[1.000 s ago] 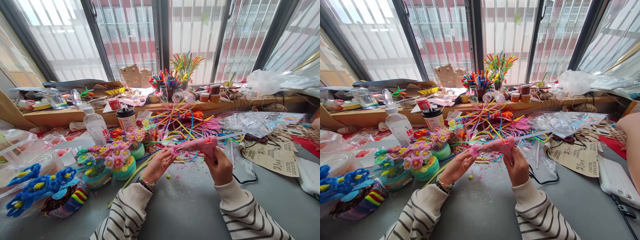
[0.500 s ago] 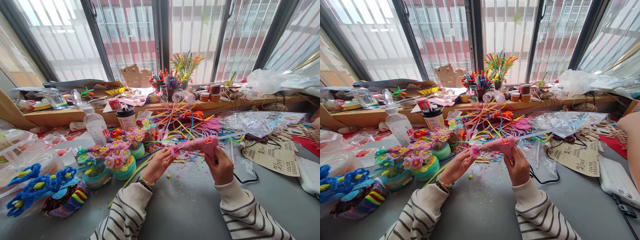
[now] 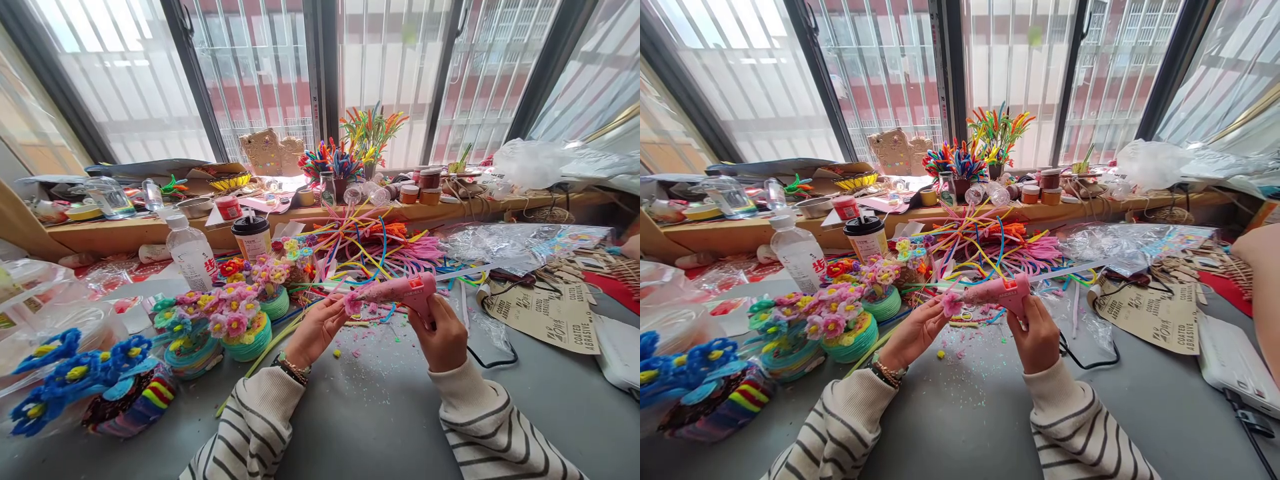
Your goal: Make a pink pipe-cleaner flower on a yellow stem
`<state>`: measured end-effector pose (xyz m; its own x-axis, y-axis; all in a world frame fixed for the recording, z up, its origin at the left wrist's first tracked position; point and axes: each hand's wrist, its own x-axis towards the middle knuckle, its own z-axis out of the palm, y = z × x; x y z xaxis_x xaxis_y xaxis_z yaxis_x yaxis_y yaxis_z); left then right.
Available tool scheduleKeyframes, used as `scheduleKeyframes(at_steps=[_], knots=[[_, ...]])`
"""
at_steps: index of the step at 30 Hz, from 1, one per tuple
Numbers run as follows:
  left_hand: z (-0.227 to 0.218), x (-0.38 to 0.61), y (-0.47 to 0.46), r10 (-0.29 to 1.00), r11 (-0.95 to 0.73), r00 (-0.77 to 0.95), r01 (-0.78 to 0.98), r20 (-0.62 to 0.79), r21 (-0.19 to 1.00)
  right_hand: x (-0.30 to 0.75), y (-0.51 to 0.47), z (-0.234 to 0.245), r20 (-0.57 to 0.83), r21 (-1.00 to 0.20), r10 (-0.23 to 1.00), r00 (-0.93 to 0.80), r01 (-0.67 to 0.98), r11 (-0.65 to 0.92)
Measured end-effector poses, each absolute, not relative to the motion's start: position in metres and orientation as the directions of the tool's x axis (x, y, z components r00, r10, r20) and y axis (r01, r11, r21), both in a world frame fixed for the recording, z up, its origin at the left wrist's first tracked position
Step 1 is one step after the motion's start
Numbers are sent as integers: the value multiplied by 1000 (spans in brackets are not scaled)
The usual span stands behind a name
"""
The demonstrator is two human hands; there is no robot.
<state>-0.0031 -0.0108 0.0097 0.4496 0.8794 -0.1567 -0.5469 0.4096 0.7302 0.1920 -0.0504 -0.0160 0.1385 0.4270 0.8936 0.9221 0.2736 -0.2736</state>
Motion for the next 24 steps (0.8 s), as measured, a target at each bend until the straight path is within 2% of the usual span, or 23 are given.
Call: scheduleKeyframes(at_steps=[20, 24], knots=[[6, -4, -9, 908, 376, 372, -528, -190, 761, 196, -50, -21, 946, -78, 323, -8, 964, 253], [6, -4, -8, 915, 367, 350, -517, -200, 773, 196, -50, -21, 931, -89, 364, -12, 962, 258]])
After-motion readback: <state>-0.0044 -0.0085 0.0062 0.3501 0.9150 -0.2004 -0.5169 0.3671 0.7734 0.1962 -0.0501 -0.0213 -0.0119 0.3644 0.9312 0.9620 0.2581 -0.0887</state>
